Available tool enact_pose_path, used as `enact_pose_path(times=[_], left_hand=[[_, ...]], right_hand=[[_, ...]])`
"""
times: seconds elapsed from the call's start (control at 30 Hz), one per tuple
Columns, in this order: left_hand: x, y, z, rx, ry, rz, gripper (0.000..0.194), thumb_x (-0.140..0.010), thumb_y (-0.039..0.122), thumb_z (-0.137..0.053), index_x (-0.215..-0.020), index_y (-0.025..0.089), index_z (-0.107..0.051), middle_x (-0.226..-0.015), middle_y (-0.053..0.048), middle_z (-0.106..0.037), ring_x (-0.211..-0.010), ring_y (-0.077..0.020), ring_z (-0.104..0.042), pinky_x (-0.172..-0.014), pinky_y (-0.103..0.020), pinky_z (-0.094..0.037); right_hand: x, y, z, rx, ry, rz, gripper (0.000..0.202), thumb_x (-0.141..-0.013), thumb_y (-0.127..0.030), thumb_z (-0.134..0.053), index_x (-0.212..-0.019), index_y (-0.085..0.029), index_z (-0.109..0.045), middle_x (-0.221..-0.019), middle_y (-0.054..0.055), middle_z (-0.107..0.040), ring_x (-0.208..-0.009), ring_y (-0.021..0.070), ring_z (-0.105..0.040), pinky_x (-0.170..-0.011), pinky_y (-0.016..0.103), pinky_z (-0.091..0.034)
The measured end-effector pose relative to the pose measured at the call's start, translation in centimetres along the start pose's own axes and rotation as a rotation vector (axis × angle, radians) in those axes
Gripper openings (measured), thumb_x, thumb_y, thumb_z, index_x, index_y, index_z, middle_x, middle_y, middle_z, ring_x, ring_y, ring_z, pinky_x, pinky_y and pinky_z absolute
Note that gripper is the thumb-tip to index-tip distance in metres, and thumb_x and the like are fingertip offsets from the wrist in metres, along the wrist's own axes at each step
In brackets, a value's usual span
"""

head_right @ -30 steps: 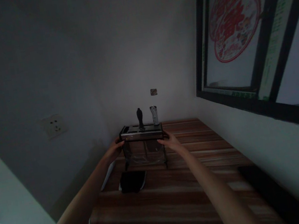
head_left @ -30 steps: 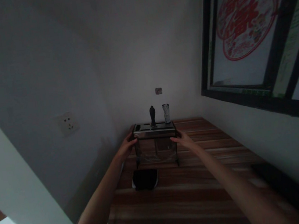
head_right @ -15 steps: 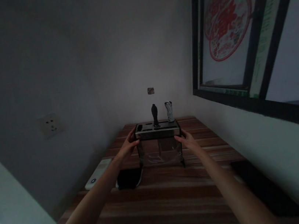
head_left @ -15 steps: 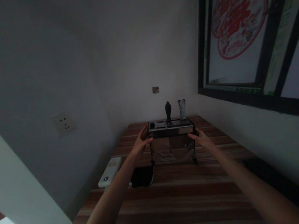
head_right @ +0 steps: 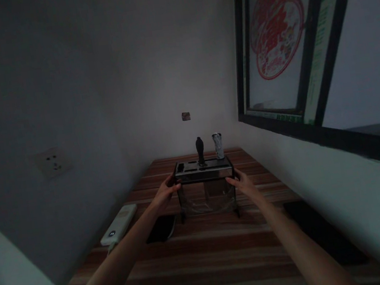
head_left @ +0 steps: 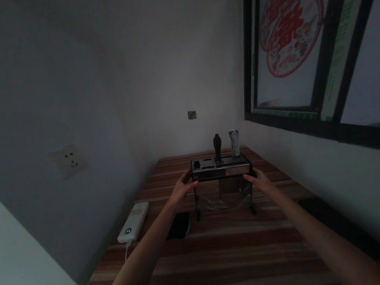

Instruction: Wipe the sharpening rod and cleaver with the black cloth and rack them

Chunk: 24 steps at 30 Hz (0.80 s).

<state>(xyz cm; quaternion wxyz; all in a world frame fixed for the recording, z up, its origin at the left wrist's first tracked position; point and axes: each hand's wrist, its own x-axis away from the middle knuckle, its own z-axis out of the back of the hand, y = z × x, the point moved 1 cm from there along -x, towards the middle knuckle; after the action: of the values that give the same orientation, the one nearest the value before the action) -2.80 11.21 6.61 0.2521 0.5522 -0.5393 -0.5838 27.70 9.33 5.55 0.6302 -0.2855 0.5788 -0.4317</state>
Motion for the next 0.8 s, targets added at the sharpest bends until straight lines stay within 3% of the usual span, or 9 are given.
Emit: enact_pose_path(times=[0.17,0.57,0.73,0.8], left_hand=[[0.3,0.3,0.2,-0.007,0.021,0.003,0.059,-0.058,0.020,-0.075,-0.113,0.022,-0.057,-0.124,-0.006,-0.053,-0.117,-0.0261,-0.046,-0.100,-0.038,-0.032],[0.8,0.6,0.7,-0.025,0.056,0.002,0.069,-0.056,0.026,-0.076,-0.120,0.023,-0.051,-0.122,-0.007,-0.055,-0.115,-0.0269,-0.047,-0.100,-0.038,-0.032],[1.5,1.4,0.6,-0.010,-0.030,-0.063,0.070,-0.062,0.031,-0.073,-0.125,0.025,-0.044,-0.132,-0.006,-0.045,-0.125,-0.0230,-0.035,-0.103,-0.034,-0.027],[1.9,1.7,1.1,-0.039,-0.004,-0.073,0.062,-0.068,0.035,-0.067,-0.125,0.025,-0.045,-0.134,-0.006,-0.043,-0.127,-0.0219,-0.032,-0.103,-0.033,-0.026]], right_hand=[[0.0,0.1,-0.5,-0.009,0.008,-0.001,0.051,-0.060,-0.049,-0.067,-0.101,-0.019,-0.062,-0.097,0.006,-0.067,-0.091,0.0243,-0.061,-0.082,0.039,-0.047],[-0.1,0.6,-1.6,-0.046,-0.006,0.008,0.057,-0.061,-0.054,-0.065,-0.106,-0.020,-0.060,-0.102,0.005,-0.066,-0.099,0.0251,-0.057,-0.088,0.040,-0.043],[0.9,0.6,-1.3,-0.054,-0.004,0.020,0.066,-0.059,-0.061,-0.063,-0.111,-0.021,-0.057,-0.109,0.007,-0.063,-0.109,0.0267,-0.051,-0.093,0.042,-0.039],[1.5,0.3,-1.0,-0.061,-0.002,0.030,0.068,-0.061,-0.063,-0.061,-0.114,-0.022,-0.054,-0.116,0.007,-0.059,-0.113,0.0261,-0.047,-0.096,0.041,-0.037]])
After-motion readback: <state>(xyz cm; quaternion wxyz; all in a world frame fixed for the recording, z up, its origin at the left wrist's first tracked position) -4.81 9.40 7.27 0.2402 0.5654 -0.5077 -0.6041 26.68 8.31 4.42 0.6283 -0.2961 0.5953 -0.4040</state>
